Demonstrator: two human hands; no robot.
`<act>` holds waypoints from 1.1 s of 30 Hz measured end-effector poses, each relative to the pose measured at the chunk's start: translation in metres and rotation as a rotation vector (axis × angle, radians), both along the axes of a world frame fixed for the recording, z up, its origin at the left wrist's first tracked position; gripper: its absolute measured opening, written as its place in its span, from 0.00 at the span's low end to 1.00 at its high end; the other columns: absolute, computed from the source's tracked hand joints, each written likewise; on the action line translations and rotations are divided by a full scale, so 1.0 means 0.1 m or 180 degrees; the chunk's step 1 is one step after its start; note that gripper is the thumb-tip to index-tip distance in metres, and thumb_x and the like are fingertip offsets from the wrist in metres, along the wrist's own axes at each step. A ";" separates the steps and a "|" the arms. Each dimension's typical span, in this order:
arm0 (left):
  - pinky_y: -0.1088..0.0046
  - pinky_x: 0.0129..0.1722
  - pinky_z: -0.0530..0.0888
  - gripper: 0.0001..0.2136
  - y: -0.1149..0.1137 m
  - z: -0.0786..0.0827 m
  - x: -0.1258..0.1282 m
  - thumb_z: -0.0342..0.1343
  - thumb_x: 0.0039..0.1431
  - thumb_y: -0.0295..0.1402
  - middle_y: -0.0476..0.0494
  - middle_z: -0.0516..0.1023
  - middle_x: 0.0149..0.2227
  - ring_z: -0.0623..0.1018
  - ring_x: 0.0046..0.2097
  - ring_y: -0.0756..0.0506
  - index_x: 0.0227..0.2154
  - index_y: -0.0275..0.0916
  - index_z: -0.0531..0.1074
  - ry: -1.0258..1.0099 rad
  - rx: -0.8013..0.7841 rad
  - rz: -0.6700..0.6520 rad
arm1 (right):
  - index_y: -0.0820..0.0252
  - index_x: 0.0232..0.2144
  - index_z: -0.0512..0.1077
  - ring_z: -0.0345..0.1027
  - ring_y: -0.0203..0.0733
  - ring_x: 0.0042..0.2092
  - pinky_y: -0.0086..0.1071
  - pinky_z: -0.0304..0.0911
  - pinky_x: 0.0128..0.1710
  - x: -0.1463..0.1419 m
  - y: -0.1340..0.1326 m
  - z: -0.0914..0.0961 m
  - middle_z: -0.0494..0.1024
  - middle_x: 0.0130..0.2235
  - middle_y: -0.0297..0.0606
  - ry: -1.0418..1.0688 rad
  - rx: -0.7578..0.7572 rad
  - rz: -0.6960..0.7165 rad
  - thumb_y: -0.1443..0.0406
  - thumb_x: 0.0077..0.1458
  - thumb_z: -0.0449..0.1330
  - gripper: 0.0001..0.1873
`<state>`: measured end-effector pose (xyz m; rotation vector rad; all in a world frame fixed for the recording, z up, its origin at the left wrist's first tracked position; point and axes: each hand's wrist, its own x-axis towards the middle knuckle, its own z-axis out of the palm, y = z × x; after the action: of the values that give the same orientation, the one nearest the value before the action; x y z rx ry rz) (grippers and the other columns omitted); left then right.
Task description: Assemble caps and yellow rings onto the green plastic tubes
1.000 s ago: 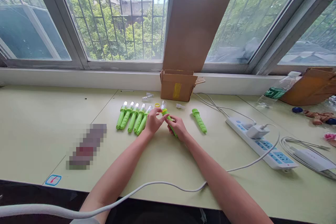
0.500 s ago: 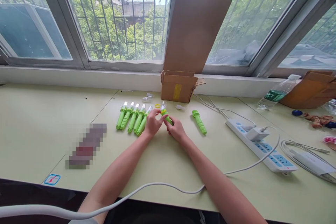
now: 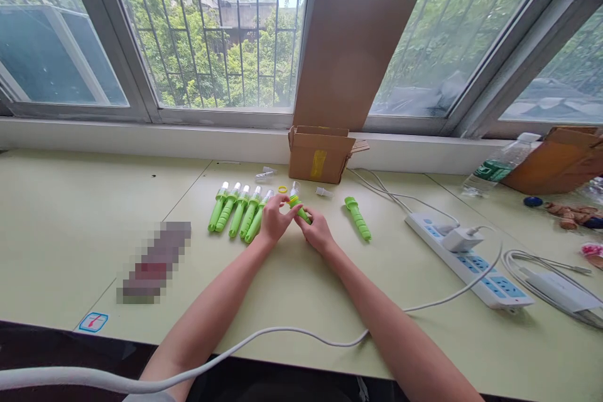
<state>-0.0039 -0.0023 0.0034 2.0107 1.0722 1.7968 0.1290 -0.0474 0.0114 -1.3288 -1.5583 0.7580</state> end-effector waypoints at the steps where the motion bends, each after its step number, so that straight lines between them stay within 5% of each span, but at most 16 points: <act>1: 0.66 0.37 0.79 0.15 0.00 0.01 0.00 0.61 0.50 0.46 0.47 0.75 0.32 0.77 0.36 0.48 0.33 0.40 0.69 -0.0016 -0.0019 -0.0017 | 0.58 0.31 0.67 0.52 0.33 0.17 0.28 0.49 0.17 0.00 0.00 0.00 0.62 0.17 0.28 0.0162 -0.0134 0.0066 0.50 0.50 0.57 0.17; 8: 0.67 0.35 0.80 0.16 -0.01 0.02 0.01 0.62 0.49 0.46 0.46 0.74 0.33 0.76 0.37 0.48 0.32 0.40 0.68 -0.0051 -0.0201 -0.0117 | 0.57 0.36 0.66 0.50 0.32 0.13 0.27 0.47 0.12 -0.01 -0.01 0.02 0.61 0.14 0.24 0.0891 -0.0576 0.0295 0.50 0.47 0.61 0.20; 20: 0.66 0.37 0.81 0.16 -0.02 0.03 0.02 0.61 0.50 0.45 0.47 0.74 0.33 0.77 0.37 0.48 0.33 0.39 0.68 -0.0175 -0.0163 -0.0271 | 0.57 0.35 0.65 0.51 0.31 0.13 0.26 0.49 0.12 0.03 -0.02 0.05 0.63 0.16 0.24 0.1011 -0.0818 0.0489 0.45 0.45 0.60 0.26; 26: 0.66 0.38 0.81 0.16 -0.03 0.01 0.03 0.60 0.50 0.46 0.47 0.74 0.32 0.77 0.34 0.49 0.33 0.39 0.68 -0.0293 -0.0103 -0.0165 | 0.58 0.36 0.66 0.55 0.34 0.15 0.28 0.51 0.15 -0.01 -0.03 0.06 0.63 0.16 0.26 0.0547 -0.0614 0.0334 0.43 0.47 0.56 0.26; 33: 0.65 0.38 0.80 0.15 -0.04 0.01 0.02 0.60 0.51 0.46 0.46 0.75 0.32 0.77 0.35 0.47 0.33 0.39 0.69 -0.0181 -0.0060 0.0174 | 0.56 0.34 0.71 0.61 0.38 0.26 0.28 0.53 0.25 -0.04 -0.06 0.06 0.72 0.25 0.34 -0.0843 0.0265 -0.0350 0.48 0.55 0.50 0.21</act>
<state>-0.0021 -0.0063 0.0045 1.9253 1.1333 1.8519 0.1249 -0.0536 0.0174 -1.4853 -1.6866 0.4575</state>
